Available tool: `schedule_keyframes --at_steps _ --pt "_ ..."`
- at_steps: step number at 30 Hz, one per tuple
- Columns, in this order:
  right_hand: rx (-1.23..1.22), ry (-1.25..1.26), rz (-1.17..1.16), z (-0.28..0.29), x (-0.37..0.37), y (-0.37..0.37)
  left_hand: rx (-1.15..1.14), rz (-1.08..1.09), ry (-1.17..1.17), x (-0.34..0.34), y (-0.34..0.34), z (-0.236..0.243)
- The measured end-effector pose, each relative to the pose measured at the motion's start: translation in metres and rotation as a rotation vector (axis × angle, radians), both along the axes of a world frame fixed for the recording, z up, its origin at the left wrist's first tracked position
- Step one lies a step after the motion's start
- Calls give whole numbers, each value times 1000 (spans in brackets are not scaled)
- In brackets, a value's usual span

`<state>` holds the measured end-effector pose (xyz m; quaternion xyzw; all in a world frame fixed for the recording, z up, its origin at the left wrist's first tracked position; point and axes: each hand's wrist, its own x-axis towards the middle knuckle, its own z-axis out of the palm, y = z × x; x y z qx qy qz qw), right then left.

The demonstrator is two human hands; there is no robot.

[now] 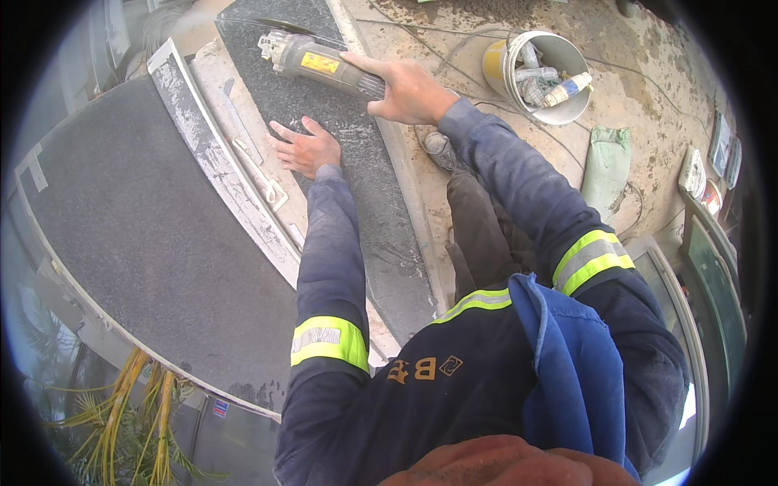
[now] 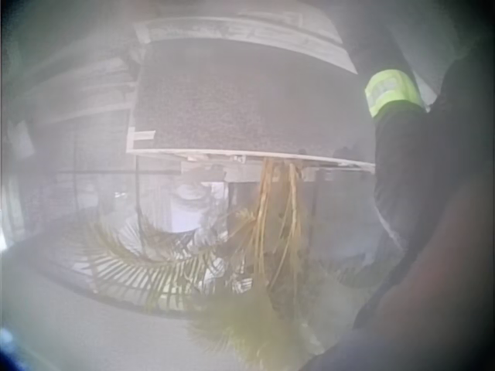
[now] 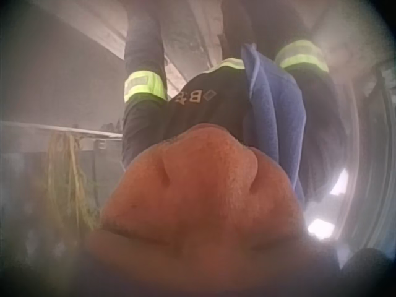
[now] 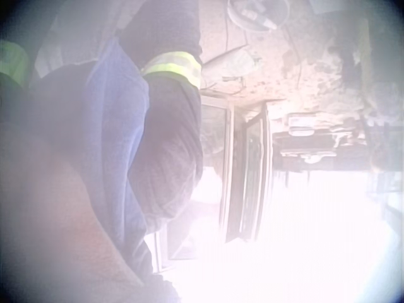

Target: The person uses an angle grinder to cut a large stone slab on a workbench. They guide the tool along the slab's edge, then reposition the slab and continue cutting. Another worker is visible nearby handling materials.

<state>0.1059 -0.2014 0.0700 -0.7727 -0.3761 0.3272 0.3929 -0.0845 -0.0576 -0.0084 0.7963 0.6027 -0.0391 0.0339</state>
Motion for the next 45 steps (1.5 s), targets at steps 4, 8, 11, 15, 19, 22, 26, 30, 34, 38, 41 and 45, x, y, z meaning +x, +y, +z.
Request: schedule_keyframes --at_steps 4,8,11,15,19,22,26,30,34,38,41,45 --pt "10 -33 -8 -5 -3 -2 -4 1 -10 -1 0 -1" --pt "0 -30 -17 -6 -3 2 0 -7 -18 -1 1 -1" --pt "13 -34 -26 -11 -3 7 0 -1 -17 0 0 -1" --pt "-65 -7 26 -11 2 21 1 5 -11 -2 2 -2" --pt "-6 -24 -5 -17 2 31 10 -6 -30 -1 1 -2" --pt "18 -26 -5 -19 2 29 1 -6 -32 0 -1 0" --pt "44 -18 -9 -16 -2 11 -7 3 -22 -1 0 -1" --pt "-7 0 3 -7 -3 -3 -11 5 -8 -2 2 -3" --pt "1 -48 -10 -9 -4 -1 -24 9 -20 -2 0 -1" --pt "70 -95 -40 -22 -6 6 -14 -8 -34 -2 2 -2" --pt "23 -72 -19 -20 -4 13 -14 2 -33 -2 1 -1" --pt "-34 -4 7 -16 2 21 -27 7 -36 0 0 1"
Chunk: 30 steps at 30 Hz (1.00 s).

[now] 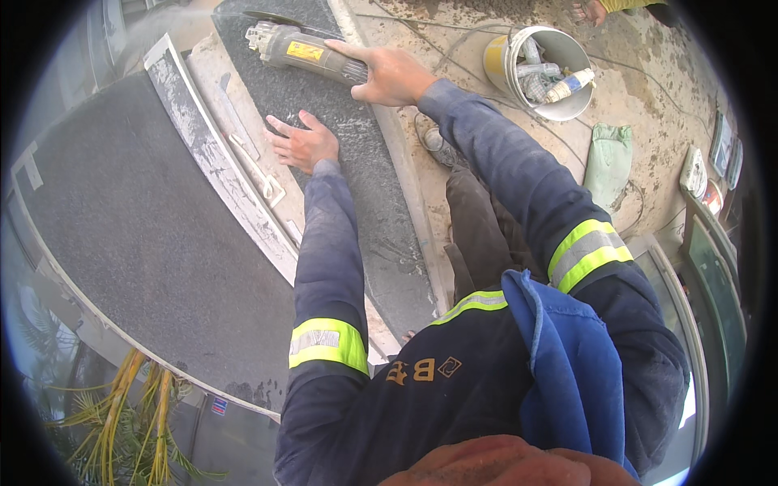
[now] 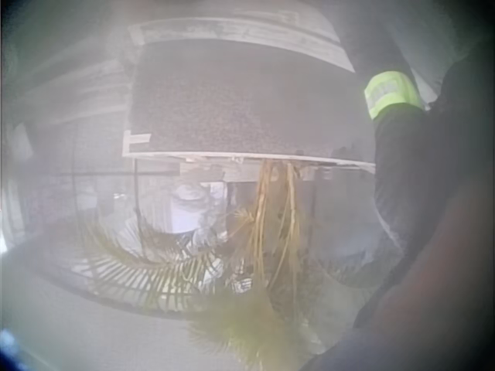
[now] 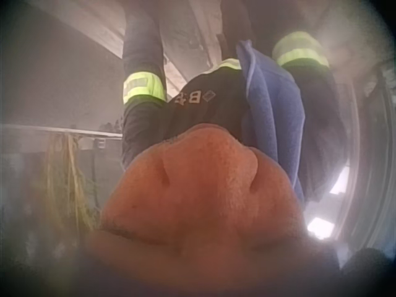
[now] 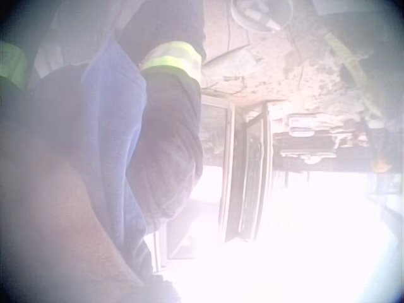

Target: The person uses an angle grinder to cut a large stone slab on a workbench. They guide the tool along the slab's edge, then reposition the slab and continue cutting. Another worker is visible nearby handling materials.

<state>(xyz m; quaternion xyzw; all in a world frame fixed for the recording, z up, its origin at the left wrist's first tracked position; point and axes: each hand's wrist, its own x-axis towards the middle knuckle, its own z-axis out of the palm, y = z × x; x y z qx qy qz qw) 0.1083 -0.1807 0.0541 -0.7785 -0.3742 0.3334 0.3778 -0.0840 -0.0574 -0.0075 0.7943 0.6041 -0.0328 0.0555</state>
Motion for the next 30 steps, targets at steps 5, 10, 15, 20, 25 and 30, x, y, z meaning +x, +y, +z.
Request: schedule_keyframes --at_steps 5,10,15,20,25,30 --pt "7 15 13 0 -3 -8 1 15 19 -1 1 -2" --pt "51 20 -11 9 -6 -30 -11 16 33 -1 0 1" --pt "123 -41 -35 3 -9 -40 -9 4 21 1 -1 1" --pt "54 23 -23 7 -7 -36 37 -22 -52 -5 1 0" --pt "75 -18 -18 0 -6 -25 145 -215 -320 -6 -14 1" --pt "163 -33 -65 -15 -5 -17 -730 209 -1370 80 -29 29"
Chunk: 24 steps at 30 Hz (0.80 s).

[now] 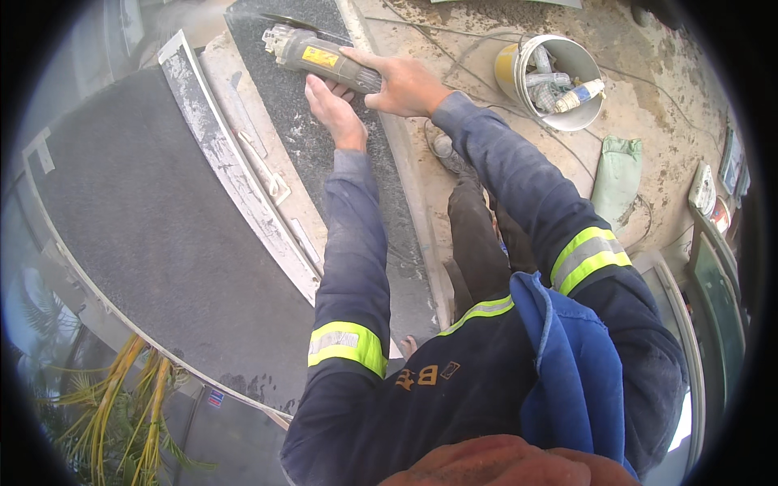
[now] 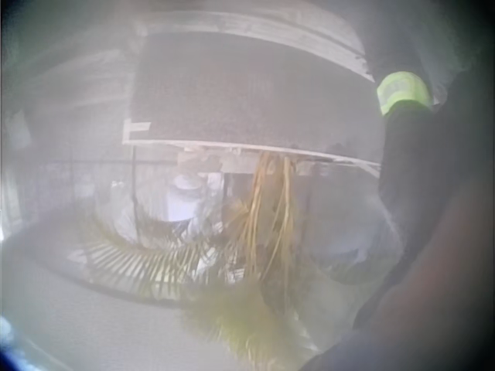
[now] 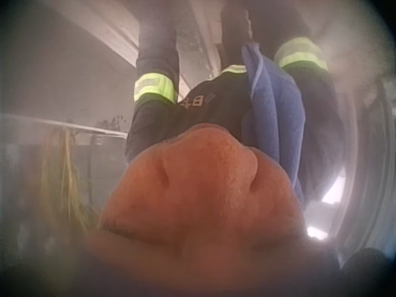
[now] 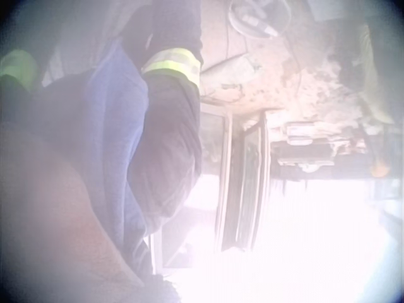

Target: The person uses an angle grinder to cut a large stone slab on a workbench. They guide the tool along the slab's edge, then reposition the slab and continue cutting. Another worker is visible nearby handling materials.

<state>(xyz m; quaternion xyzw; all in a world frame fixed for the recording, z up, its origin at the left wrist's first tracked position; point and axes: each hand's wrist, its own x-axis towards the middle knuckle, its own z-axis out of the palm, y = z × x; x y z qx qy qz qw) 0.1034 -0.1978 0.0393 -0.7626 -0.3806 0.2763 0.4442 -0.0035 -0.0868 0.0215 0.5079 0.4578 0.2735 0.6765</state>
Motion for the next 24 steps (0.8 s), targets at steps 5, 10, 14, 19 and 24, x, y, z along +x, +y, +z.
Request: schedule_keyframes --at_steps 5,10,14,19,24 --pt "-85 48 26 9 3 13 -275 48 -93 41 29 -9" --pt "-66 27 11 10 -1 10 -328 23 -54 41 33 -1" --pt "-60 49 23 16 -1 -9 -227 64 -1 42 8 8" --pt "-31 51 23 16 0 -18 -154 82 57 41 -5 11" --pt "-66 96 41 18 3 -8 -126 64 80 41 11 2"
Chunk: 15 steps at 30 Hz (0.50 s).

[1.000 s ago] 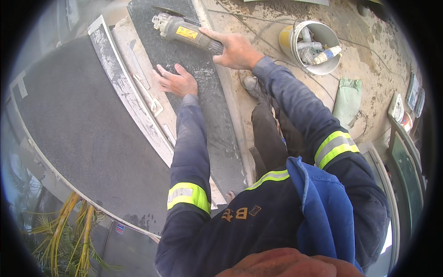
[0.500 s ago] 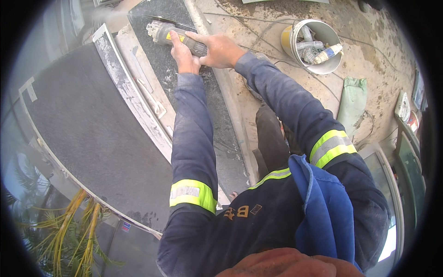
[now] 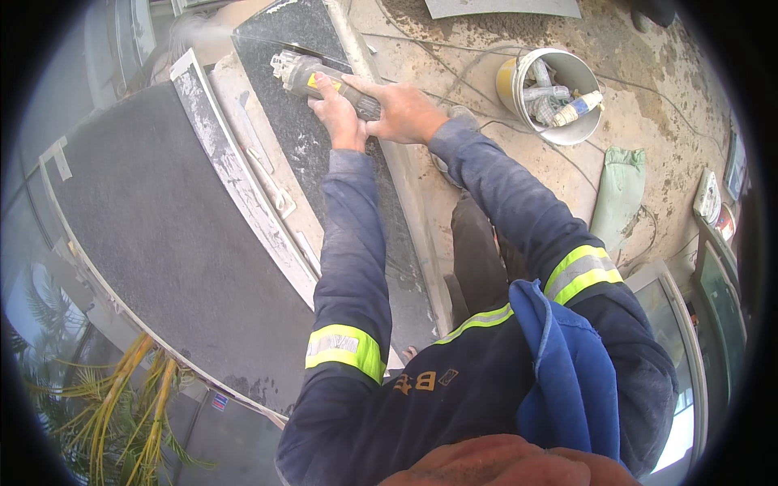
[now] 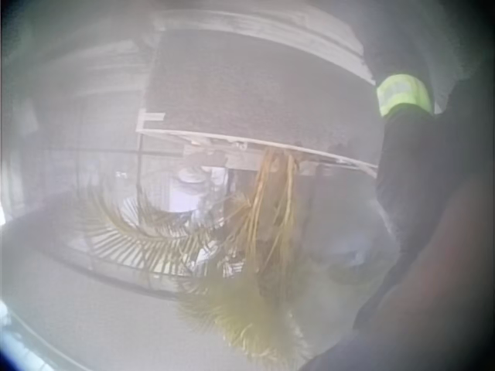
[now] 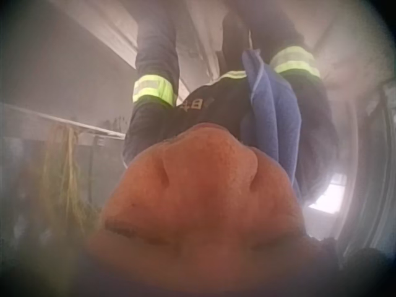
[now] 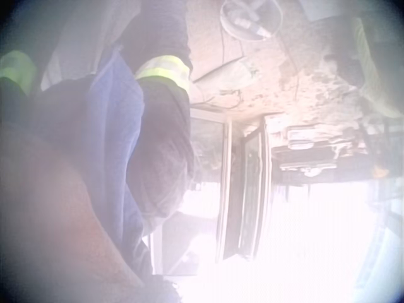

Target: The person uses an angle grinder to cut a large stone slab on a workbench. They guide the tool along the slab's edge, then reposition the slab and continue cutting. Another worker is visible nearby handling materials.

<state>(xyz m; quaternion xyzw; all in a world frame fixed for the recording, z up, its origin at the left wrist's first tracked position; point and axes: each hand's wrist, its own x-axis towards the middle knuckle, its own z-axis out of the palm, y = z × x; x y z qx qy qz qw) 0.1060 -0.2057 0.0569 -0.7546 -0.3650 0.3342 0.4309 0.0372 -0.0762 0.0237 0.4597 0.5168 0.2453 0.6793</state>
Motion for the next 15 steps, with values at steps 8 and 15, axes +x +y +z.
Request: schedule_keyframes --at_steps 8,15 --pt "6 -46 -37 -5 -2 17 -21 14 50 4 21 -6" --pt "51 -45 -45 -7 -7 7 -62 -17 -13 1 6 4"
